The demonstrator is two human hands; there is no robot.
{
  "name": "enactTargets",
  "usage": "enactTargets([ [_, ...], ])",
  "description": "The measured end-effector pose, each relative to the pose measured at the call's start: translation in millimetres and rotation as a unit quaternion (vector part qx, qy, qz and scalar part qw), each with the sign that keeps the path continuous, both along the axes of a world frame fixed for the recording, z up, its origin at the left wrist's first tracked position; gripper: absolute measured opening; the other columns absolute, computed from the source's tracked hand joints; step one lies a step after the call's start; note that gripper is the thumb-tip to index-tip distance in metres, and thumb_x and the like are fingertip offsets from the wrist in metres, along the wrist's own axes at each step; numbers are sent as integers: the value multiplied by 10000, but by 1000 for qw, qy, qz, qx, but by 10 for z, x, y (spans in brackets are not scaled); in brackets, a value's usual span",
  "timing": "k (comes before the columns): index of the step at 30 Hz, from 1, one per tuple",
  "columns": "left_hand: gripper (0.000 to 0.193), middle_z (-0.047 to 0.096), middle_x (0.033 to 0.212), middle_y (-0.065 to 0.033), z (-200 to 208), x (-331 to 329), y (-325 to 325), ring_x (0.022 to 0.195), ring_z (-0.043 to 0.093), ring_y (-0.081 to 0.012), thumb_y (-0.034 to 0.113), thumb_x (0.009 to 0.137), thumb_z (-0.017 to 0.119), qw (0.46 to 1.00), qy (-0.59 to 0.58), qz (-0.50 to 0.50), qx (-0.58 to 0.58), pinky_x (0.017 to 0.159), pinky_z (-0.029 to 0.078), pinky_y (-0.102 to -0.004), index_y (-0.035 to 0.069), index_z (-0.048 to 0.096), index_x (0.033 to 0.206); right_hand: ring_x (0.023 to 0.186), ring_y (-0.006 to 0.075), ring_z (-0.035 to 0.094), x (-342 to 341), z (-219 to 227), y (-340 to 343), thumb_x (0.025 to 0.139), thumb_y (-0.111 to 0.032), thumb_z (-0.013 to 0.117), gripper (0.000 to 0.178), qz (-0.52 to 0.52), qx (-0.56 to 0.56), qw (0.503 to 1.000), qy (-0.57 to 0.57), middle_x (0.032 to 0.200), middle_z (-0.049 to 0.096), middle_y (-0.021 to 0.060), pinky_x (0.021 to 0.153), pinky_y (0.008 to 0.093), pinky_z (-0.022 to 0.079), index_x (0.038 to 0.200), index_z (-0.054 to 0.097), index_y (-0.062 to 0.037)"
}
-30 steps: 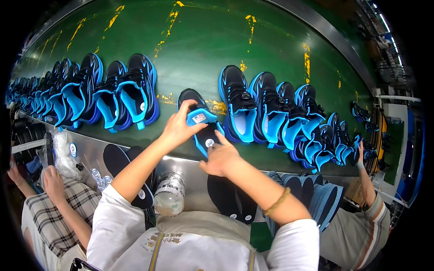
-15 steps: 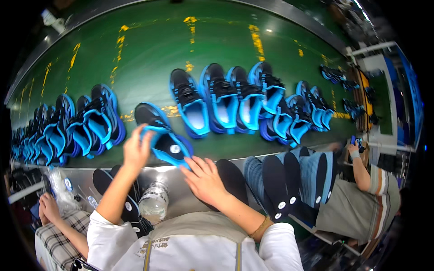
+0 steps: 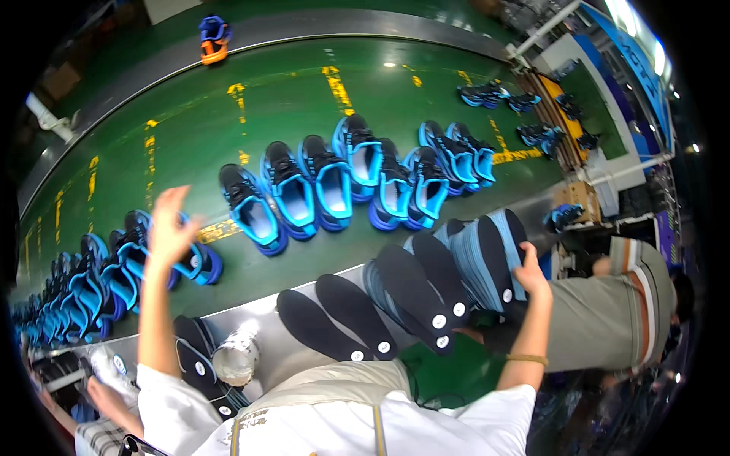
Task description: The person picks up insoles from a stack and places them inside blue and black athletic shoes on a conveyor belt, smoothing them into place by hand.
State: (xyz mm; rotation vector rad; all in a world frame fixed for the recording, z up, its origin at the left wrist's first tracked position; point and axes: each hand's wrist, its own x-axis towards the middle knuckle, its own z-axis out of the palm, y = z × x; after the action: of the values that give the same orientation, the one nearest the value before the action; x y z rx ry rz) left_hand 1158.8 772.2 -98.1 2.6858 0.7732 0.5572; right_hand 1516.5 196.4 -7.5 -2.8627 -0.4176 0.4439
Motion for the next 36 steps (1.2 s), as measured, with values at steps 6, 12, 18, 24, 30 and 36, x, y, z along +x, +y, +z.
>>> enactTargets([
  [6, 707, 443, 1185, -191, -606, 660, -482, 964, 507, -372, 240, 741, 649, 995, -73, -38, -52, 773, 453, -407, 90, 288, 1329, 599, 77, 424, 81, 2, -251, 656, -94, 723, 262, -58, 54, 997, -13, 642, 449, -14, 524, 230, 366, 728, 474, -56],
  [12, 455, 586, 830, -164, -505, 700, -427, 757, 590, -335, 269, 764, 621, 985, -149, 23, -88, 626, 475, -415, 46, 456, 1125, 711, 125, 522, 197, 357, -196, 679, -136, 713, 270, -20, 113, 978, -176, 775, 563, 56, 658, 251, 431, 851, 572, 18],
  [18, 342, 607, 817, -221, -406, 498, -657, 757, 583, -391, 318, 804, 576, 982, 16, 48, -180, 644, 478, -426, 27, 514, 973, 708, 114, 536, -549, 551, 1966, 762, -139, 635, 174, 174, 218, 960, 17, 817, 596, 66, 628, 231, 421, 827, 648, 22],
  [24, 389, 393, 569, -65, -471, 366, -565, 573, 376, -123, 335, 845, 532, 902, -54, 102, -416, 527, 335, -304, -10, 459, 680, 536, 182, 577, -1591, -382, 3634, 664, -184, 642, 197, 362, 32, 853, 375, 602, 609, 132, 537, 299, 457, 711, 665, 7],
  [30, 364, 347, 585, 4, -525, 293, -482, 585, 320, -67, 317, 864, 522, 880, -57, 80, -466, 494, 296, -273, 23, 447, 662, 638, 342, 593, -2025, -1041, 4090, 667, -114, 556, 152, 475, 19, 862, 173, 658, 595, 210, 638, 383, 484, 649, 627, 20],
  [36, 372, 584, 849, -251, -647, 483, -706, 813, 553, -427, 360, 877, 435, 949, 3, 140, -281, 700, 436, -476, 6, 526, 946, 754, 344, 533, -2005, -840, 3475, 709, -72, 537, 125, 555, 90, 826, -33, 789, 490, 205, 686, 392, 459, 635, 532, 29],
])
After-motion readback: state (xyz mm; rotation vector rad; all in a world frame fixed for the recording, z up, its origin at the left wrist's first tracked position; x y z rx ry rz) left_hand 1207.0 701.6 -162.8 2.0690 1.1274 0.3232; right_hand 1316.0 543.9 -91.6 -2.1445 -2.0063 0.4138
